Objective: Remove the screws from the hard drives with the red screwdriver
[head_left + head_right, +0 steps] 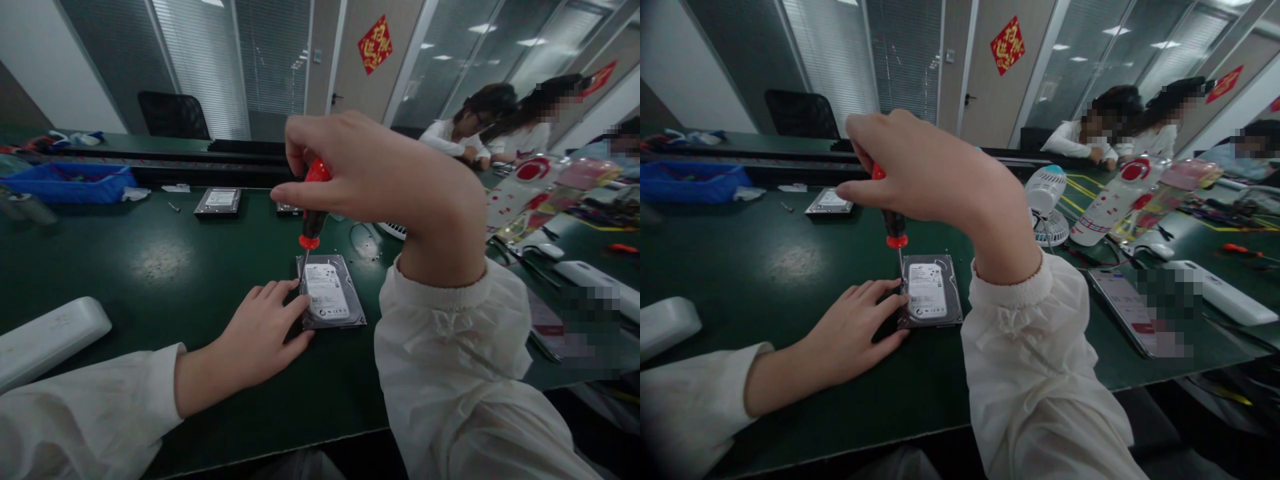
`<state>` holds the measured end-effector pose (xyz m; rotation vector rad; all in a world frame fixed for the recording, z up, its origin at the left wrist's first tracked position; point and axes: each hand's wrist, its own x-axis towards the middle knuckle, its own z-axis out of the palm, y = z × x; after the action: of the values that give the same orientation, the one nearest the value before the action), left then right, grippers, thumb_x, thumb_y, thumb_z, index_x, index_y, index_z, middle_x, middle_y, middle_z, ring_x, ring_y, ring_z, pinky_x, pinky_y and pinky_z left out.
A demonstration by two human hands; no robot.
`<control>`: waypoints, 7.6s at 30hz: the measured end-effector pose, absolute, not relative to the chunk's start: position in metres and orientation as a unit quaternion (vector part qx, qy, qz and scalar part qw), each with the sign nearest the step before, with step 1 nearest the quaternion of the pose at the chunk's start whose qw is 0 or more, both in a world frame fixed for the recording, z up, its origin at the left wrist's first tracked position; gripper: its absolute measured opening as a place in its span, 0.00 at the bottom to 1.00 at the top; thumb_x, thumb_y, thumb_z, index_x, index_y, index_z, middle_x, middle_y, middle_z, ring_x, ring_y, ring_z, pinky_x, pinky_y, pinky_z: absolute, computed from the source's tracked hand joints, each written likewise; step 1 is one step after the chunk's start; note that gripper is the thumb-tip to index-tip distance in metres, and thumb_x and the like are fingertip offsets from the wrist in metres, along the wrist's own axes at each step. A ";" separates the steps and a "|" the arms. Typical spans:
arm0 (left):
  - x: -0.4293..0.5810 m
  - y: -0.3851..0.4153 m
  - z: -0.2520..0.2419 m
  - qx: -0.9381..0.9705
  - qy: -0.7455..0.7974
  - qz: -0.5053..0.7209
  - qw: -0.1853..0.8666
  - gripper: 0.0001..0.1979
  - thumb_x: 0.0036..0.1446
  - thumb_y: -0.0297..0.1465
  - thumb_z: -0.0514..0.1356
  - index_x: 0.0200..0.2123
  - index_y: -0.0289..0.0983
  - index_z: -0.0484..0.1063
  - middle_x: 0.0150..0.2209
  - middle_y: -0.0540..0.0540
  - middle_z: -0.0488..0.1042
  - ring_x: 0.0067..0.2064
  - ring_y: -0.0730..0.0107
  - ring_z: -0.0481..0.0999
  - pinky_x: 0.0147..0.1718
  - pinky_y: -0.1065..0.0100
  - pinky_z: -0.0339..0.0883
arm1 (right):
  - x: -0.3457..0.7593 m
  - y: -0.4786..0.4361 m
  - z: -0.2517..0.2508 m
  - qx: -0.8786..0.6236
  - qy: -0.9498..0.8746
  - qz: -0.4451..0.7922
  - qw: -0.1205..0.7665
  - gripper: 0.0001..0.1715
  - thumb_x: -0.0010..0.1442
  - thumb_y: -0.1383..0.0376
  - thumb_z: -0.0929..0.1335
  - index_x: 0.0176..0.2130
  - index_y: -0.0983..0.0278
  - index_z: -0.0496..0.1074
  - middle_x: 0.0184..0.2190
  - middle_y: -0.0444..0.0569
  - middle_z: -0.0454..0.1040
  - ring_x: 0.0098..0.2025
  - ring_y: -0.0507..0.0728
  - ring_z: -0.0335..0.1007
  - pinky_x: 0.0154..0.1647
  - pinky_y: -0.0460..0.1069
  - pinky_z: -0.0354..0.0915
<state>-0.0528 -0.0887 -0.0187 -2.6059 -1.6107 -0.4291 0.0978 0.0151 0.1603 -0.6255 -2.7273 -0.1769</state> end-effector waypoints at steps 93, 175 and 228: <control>-0.054 -0.086 -0.025 -0.844 -0.514 -0.148 0.040 0.20 0.61 0.39 0.58 0.54 0.38 0.73 0.57 0.33 0.71 0.52 0.44 0.73 0.46 0.45 0.71 | 0.114 0.036 0.157 -0.239 -0.958 0.015 0.157 0.13 0.56 0.65 0.67 0.42 0.63 0.60 0.36 0.44 0.69 0.31 0.49 0.58 0.31 0.47 0.54; -0.055 -0.087 -0.025 -0.841 -0.517 -0.158 0.029 0.20 0.62 0.39 0.59 0.55 0.39 0.70 0.58 0.34 0.69 0.54 0.45 0.71 0.47 0.46 0.70 | 0.111 0.033 0.075 -0.136 -0.841 0.152 0.501 0.23 0.64 0.57 0.68 0.57 0.56 0.66 0.59 0.48 0.70 0.55 0.57 0.72 0.48 0.50 0.77; -0.052 -0.088 -0.019 -0.845 -0.513 -0.150 0.026 0.20 0.60 0.37 0.59 0.55 0.38 0.70 0.57 0.34 0.69 0.54 0.46 0.71 0.49 0.47 0.69 | 0.113 0.037 0.072 -0.129 -0.852 0.153 0.484 0.27 0.67 0.56 0.63 0.63 0.50 0.61 0.66 0.43 0.63 0.64 0.60 0.65 0.68 0.59 0.63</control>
<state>-0.0524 -0.0879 -0.0188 -2.6119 -1.5861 -0.4622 0.1129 0.0370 0.0724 -0.3143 -2.0736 0.3734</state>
